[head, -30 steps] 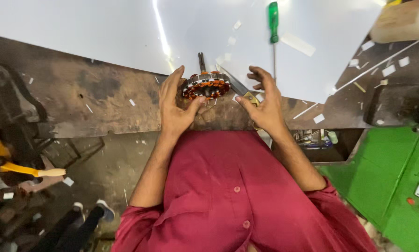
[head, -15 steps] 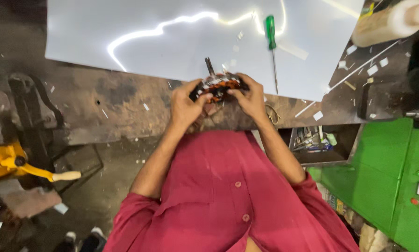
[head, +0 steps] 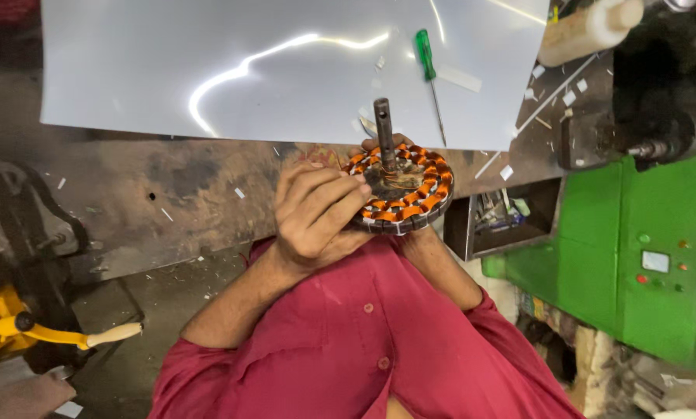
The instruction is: The person inserts small white rectangular pieces into slots around the edge of a circular copper-wound stator component. They repeatedly pick up pieces from the table and press them into place while holding the stator with the other hand.
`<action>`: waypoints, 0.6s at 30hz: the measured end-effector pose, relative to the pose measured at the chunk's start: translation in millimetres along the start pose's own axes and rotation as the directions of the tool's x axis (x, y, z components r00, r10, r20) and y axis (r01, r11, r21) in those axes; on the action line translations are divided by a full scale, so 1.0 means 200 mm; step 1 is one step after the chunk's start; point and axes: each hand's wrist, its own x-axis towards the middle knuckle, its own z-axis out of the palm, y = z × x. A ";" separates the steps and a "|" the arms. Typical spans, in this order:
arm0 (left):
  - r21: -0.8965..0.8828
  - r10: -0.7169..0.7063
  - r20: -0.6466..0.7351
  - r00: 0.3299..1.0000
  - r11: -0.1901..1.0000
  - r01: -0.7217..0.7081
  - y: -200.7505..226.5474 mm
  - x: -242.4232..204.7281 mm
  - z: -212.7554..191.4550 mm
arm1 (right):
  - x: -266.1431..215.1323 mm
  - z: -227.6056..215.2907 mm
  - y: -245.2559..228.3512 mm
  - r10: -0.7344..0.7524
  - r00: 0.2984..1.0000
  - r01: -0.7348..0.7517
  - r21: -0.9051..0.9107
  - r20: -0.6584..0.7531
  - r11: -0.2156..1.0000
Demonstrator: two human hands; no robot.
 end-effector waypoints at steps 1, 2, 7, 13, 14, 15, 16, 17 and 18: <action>-0.017 0.015 -0.008 1.000 1.000 -0.015 -0.01 -0.01 -0.01 | -0.02 -0.02 0.02 -0.001 1.000 0.001 0.011 0.006 1.000; -0.033 0.029 -0.016 0.999 0.999 -0.029 -0.01 -0.02 -0.02 | -0.05 -0.04 0.04 0.050 0.999 -0.050 -0.025 0.000 0.998; -0.068 0.055 -0.039 0.998 0.996 -0.057 -0.02 -0.02 -0.08 | -0.09 -0.18 0.17 0.163 0.986 -0.163 -0.010 -0.021 0.987; -0.111 0.059 -0.051 0.997 0.992 -0.064 -0.04 -0.03 -0.15 | -0.12 -0.29 0.26 0.180 0.983 -0.180 0.019 -0.041 0.984; -0.116 0.057 -0.050 0.997 0.991 -0.063 -0.05 -0.04 -0.16 | -0.13 -0.30 0.27 0.178 0.983 -0.178 0.021 -0.042 0.984; -0.122 0.055 -0.048 0.997 0.991 -0.060 -0.05 -0.04 -0.17 | -0.13 -0.31 0.29 0.179 0.983 -0.178 0.024 -0.046 0.984; -0.125 0.056 -0.050 0.997 0.990 -0.062 -0.05 -0.05 -0.18 | -0.13 -0.32 0.30 0.177 0.983 -0.176 0.032 -0.051 0.984; -0.128 0.057 -0.052 0.997 0.990 -0.063 -0.06 -0.06 -0.18 | -0.14 -0.34 0.32 0.175 0.983 -0.174 0.037 -0.054 0.984; -0.132 0.058 -0.054 0.997 0.989 -0.065 -0.06 -0.06 -0.19 | -0.14 -0.35 0.33 0.174 0.983 -0.172 0.040 -0.056 0.984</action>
